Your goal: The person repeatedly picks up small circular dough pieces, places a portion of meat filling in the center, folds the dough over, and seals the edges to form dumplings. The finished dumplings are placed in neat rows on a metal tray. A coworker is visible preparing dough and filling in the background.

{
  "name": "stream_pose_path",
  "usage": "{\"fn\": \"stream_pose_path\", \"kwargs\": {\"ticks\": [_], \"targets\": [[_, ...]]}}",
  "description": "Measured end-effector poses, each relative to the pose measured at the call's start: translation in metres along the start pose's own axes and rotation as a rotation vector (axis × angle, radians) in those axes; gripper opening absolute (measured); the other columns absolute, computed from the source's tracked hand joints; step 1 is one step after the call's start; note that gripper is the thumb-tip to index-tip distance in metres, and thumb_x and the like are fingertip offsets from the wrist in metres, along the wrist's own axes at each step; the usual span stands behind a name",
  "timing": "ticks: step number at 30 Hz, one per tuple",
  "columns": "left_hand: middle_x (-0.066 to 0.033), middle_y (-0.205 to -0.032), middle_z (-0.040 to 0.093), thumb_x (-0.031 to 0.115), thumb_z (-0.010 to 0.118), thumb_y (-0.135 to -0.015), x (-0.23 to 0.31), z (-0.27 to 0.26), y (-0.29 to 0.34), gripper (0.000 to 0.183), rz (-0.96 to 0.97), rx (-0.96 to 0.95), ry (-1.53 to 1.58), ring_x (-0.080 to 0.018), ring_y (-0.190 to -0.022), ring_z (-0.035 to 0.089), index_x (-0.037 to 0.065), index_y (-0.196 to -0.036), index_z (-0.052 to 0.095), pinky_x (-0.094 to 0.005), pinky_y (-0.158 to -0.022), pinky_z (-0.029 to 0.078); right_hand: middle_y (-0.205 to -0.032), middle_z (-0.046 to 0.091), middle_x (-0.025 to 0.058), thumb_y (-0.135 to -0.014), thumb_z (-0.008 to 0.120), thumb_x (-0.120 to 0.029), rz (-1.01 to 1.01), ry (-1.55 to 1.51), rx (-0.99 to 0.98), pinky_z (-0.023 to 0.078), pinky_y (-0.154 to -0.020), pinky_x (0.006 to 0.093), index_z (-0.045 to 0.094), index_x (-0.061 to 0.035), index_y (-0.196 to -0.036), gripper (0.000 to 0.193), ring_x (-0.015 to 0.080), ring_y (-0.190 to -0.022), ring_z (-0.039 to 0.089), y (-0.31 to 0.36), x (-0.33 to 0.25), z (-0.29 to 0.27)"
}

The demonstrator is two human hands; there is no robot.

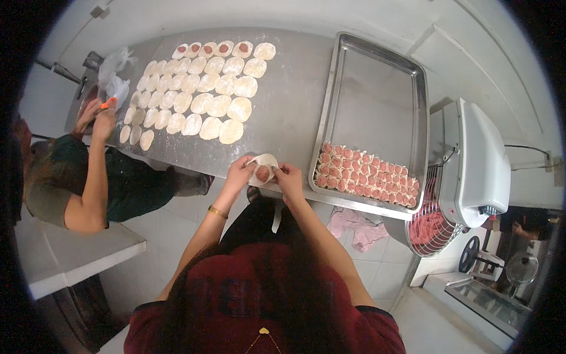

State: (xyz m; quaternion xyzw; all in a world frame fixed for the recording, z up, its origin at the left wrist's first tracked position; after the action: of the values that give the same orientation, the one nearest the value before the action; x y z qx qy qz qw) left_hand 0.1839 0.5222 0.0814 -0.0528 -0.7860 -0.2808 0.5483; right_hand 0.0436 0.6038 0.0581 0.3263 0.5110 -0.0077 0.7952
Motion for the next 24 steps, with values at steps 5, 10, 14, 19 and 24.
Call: {"fn": "stream_pose_path", "kwargs": {"ticks": [5, 10, 14, 19, 24], "targets": [[-0.0090, -0.093, 0.065, 0.008, 0.049, -0.087, -0.016, 0.008, 0.004, 0.024, -0.027, 0.059, -0.069, -0.0130, -0.083, 0.061, -0.001, -0.106, 0.062, -0.0261, -0.069, 0.050, -0.084, 0.063, 0.0080, -0.086, 0.055, -0.004, -0.018, 0.053, 0.052, 0.051, -0.067, 0.0243, 0.059, 0.0046, -0.098, 0.016, 0.0145, -0.073, 0.062, -0.010, 0.009, -0.006], [-0.0089, -0.106, 0.062, 0.000, 0.044, -0.088, -0.012, 0.008, 0.017, 0.030, -0.076, -0.151, 0.381, -0.0152, -0.093, 0.061, -0.002, -0.115, 0.057, -0.0259, -0.076, 0.051, -0.089, 0.063, 0.0097, -0.082, 0.054, 0.000, -0.062, -0.125, -0.045, 0.051, -0.072, 0.0263, 0.059, 0.0048, -0.103, 0.022, 0.0167, -0.083, 0.062, 0.000, 0.006, -0.008], [-0.0079, -0.109, 0.061, 0.001, 0.048, -0.090, -0.006, 0.004, 0.023, 0.029, -0.022, -0.255, 0.453, -0.0144, -0.096, 0.060, -0.002, -0.118, 0.054, -0.0258, -0.081, 0.051, -0.095, 0.065, 0.0095, -0.079, 0.058, 0.002, -0.159, 0.069, -0.119, 0.050, -0.078, 0.0259, 0.059, 0.0047, -0.104, 0.026, 0.0149, -0.085, 0.062, 0.008, -0.006, 0.000], [-0.0046, -0.104, 0.060, 0.004, 0.052, -0.091, -0.008, -0.005, 0.016, 0.022, -0.070, -0.233, 0.492, -0.0125, -0.093, 0.060, 0.000, -0.112, 0.056, -0.0255, -0.080, 0.051, -0.090, 0.066, 0.0084, -0.077, 0.061, 0.002, -0.235, 0.285, -0.091, 0.048, -0.075, 0.0251, 0.060, 0.0029, -0.102, 0.025, 0.0139, -0.082, 0.062, 0.008, -0.026, 0.005], [-0.0010, -0.097, 0.058, 0.007, 0.055, -0.090, -0.002, -0.008, 0.007, 0.012, -0.054, -0.262, 0.663, -0.0113, -0.089, 0.059, 0.004, -0.102, 0.055, -0.0232, -0.078, 0.051, -0.092, 0.065, 0.0085, -0.077, 0.062, 0.003, -0.308, 0.168, -0.090, 0.049, -0.078, 0.0270, 0.056, 0.0018, -0.103, 0.027, 0.0158, -0.088, 0.062, 0.010, -0.038, 0.008]]}}
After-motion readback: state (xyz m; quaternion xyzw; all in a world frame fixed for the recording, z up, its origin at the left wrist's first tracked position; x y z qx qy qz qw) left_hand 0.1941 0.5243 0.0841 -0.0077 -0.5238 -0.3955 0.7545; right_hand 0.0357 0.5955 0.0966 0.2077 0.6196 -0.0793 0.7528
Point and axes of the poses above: each hand's wrist, its own y-axis away from the middle knuckle, its own z-axis out of the palm, x = y × z, the point moved 3 cm from there along -y, towards the middle knuckle
